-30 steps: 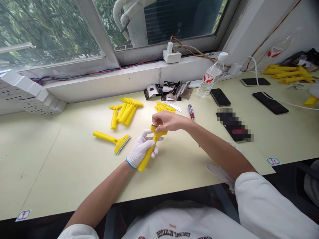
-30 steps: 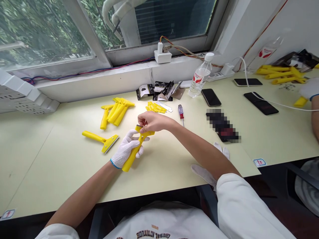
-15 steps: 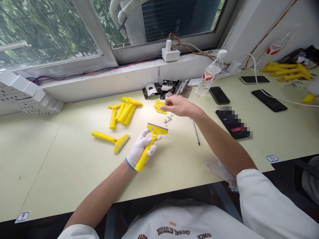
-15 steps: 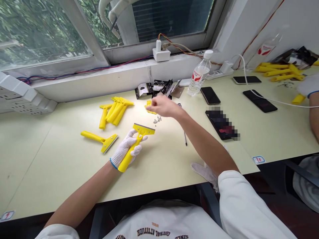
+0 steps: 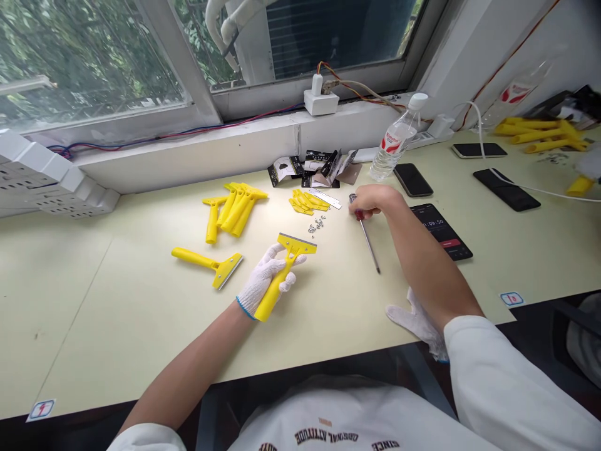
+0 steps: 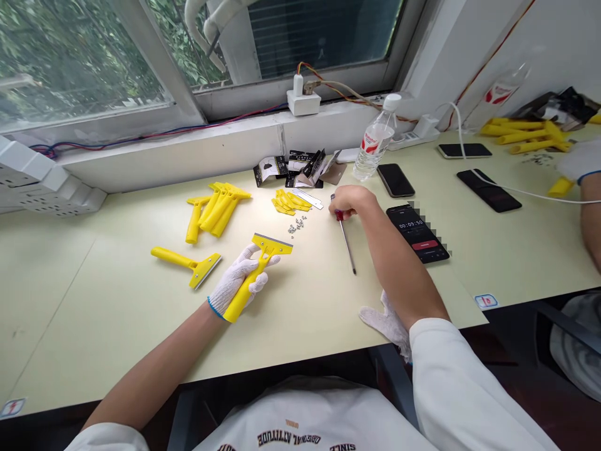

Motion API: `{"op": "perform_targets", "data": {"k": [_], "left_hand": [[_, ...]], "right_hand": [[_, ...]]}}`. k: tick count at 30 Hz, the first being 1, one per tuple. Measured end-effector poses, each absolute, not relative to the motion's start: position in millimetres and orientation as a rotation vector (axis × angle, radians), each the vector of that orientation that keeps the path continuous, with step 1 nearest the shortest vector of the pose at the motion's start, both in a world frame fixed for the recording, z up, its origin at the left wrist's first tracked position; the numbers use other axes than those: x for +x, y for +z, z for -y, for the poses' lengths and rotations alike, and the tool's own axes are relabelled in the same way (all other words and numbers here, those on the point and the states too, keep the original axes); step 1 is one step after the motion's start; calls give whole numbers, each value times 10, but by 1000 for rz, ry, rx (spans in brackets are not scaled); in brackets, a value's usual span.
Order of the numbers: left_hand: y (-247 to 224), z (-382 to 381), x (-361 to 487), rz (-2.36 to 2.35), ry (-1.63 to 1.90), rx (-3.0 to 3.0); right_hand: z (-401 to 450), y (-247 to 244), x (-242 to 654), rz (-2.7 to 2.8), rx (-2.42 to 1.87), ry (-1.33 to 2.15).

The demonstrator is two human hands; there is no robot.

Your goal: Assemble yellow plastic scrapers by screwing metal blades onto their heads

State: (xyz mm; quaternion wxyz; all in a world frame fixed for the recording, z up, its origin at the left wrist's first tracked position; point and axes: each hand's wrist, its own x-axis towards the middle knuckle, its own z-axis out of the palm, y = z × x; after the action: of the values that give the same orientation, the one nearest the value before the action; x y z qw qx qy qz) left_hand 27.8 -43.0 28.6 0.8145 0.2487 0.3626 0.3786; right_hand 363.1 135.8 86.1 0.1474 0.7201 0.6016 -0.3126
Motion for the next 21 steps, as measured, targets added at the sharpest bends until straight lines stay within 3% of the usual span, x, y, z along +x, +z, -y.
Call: {"op": "perform_targets", "data": {"k": [8, 12, 21], "left_hand": [[221, 427, 284, -794, 800, 561], [226, 430, 288, -791, 802, 562], [249, 430, 296, -800, 797, 517]], "right_hand": [[-995, 1428, 3369, -2869, 2081, -1693], [-800, 1574, 3136, -3093, 2235, -1623], [-730, 1438, 2963, -3244, 2036, -1522]]}}
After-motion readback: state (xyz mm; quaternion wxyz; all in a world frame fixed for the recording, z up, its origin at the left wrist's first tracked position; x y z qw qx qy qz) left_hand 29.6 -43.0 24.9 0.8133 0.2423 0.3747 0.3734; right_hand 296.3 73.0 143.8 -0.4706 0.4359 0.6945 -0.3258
